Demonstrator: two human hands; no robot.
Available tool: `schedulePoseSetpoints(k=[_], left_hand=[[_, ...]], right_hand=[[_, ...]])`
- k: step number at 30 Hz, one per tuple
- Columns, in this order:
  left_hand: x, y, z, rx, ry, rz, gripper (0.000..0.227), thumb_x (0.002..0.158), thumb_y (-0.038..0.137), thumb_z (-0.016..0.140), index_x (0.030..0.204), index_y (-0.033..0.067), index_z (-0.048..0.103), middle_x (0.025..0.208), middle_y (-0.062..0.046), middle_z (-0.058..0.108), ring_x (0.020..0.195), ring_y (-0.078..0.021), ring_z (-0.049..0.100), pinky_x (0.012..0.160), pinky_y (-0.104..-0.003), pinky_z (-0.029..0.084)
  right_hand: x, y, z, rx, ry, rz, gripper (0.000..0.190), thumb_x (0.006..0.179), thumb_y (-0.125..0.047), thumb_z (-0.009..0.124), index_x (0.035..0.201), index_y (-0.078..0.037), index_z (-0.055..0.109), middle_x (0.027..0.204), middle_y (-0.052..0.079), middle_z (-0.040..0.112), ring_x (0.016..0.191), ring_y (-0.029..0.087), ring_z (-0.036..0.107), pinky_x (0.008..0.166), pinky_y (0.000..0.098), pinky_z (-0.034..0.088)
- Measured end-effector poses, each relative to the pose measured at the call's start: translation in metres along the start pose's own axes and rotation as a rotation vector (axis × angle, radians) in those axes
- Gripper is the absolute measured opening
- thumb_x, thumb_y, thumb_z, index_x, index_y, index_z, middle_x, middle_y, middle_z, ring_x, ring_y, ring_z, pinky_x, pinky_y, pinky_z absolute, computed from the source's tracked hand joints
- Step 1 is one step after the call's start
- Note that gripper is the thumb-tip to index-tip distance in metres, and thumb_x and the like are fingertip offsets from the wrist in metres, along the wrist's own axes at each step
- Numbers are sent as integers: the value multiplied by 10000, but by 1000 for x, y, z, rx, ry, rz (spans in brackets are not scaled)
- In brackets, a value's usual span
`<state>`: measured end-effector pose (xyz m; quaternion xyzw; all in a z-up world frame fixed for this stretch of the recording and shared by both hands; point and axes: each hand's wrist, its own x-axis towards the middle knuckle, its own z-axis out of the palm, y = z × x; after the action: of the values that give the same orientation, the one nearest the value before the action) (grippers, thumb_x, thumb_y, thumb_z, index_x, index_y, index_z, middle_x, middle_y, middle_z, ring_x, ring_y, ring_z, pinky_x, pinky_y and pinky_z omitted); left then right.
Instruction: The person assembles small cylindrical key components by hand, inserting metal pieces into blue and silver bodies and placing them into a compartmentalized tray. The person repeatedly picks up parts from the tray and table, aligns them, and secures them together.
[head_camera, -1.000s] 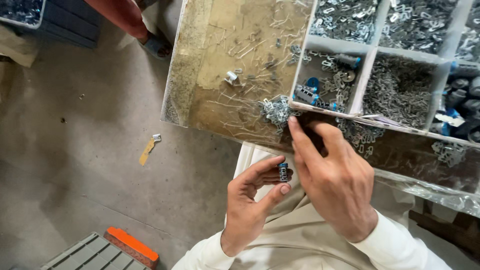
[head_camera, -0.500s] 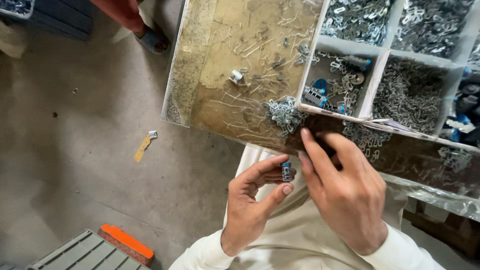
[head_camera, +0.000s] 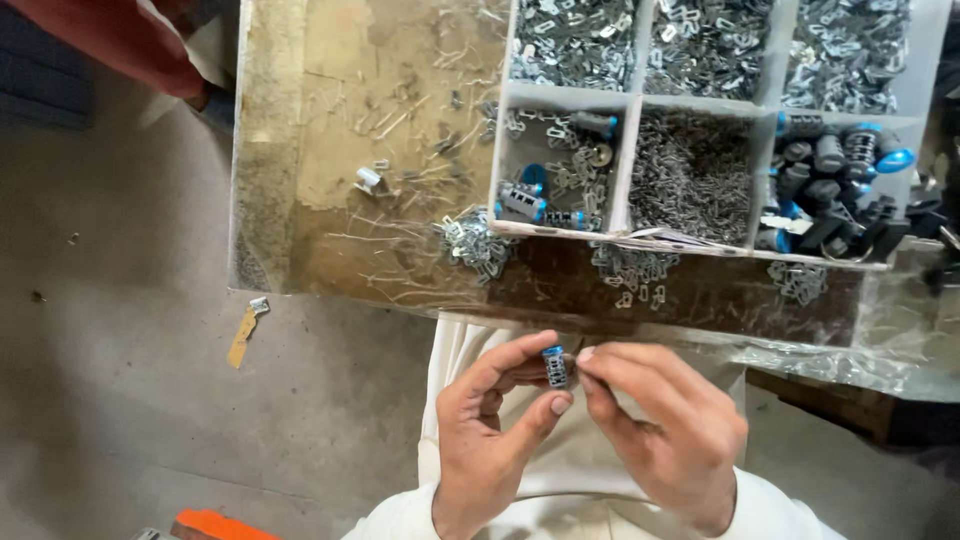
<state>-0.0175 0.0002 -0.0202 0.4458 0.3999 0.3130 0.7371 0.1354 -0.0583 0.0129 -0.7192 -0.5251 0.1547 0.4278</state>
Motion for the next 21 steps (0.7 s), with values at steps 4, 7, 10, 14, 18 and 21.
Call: schedulePoseSetpoints(k=[4, 7, 10, 14, 18, 21], left_hand=[[0, 1, 10, 4, -36, -45, 470, 871, -25, 777, 1325, -35, 658, 1109, -98, 761, 1035, -149, 719, 919, -287, 573], [0, 1, 14, 4, -70, -45, 475, 876, -14, 778, 1334, -31, 653, 1119, -97, 763, 1048, -149, 718, 943, -288, 571], [-1, 0, 17, 26, -102, -28, 476, 884, -7, 780, 1343, -36, 656, 1142, -97, 760, 1057, -148, 710, 968, -291, 566], [-3, 3, 19, 71, -143, -36, 478, 899, 19, 780, 1358, -28, 657, 1140, -84, 757, 1060, -133, 697, 972, -284, 561], [-2, 8, 22, 158, -169, 2, 480, 901, 39, 798, 1360, -19, 668, 1118, -80, 755, 1049, -131, 691, 971, -285, 556], [0, 9, 23, 150, -166, 0, 481, 903, 49, 800, 1363, -9, 674, 1103, -93, 763, 1028, -136, 698, 951, -282, 566]], right_hand=[[-5, 3, -4, -28, 59, -48, 219, 809, -16, 799, 1021, -35, 746, 1020, 116, 736, 895, 224, 755, 765, 305, 605], [-10, 8, -10, -19, 61, -10, 227, 803, -18, 802, 1021, -32, 740, 1043, 131, 727, 920, 232, 755, 762, 299, 602], [-17, 16, -14, -17, 13, 7, 240, 786, -19, 802, 1018, -43, 745, 1026, 117, 746, 921, 218, 755, 777, 315, 601], [-26, 28, -18, 56, -9, 197, 259, 756, -10, 825, 1008, -47, 777, 970, 103, 757, 848, 165, 754, 614, 226, 603], [-31, 32, -27, 177, 36, 221, 215, 822, 4, 796, 1031, -32, 758, 1018, 106, 769, 865, 139, 765, 630, 201, 577], [-33, 30, -29, 194, 78, 213, 169, 844, 1, 790, 1005, -30, 749, 1046, 120, 773, 913, 154, 779, 607, 194, 576]])
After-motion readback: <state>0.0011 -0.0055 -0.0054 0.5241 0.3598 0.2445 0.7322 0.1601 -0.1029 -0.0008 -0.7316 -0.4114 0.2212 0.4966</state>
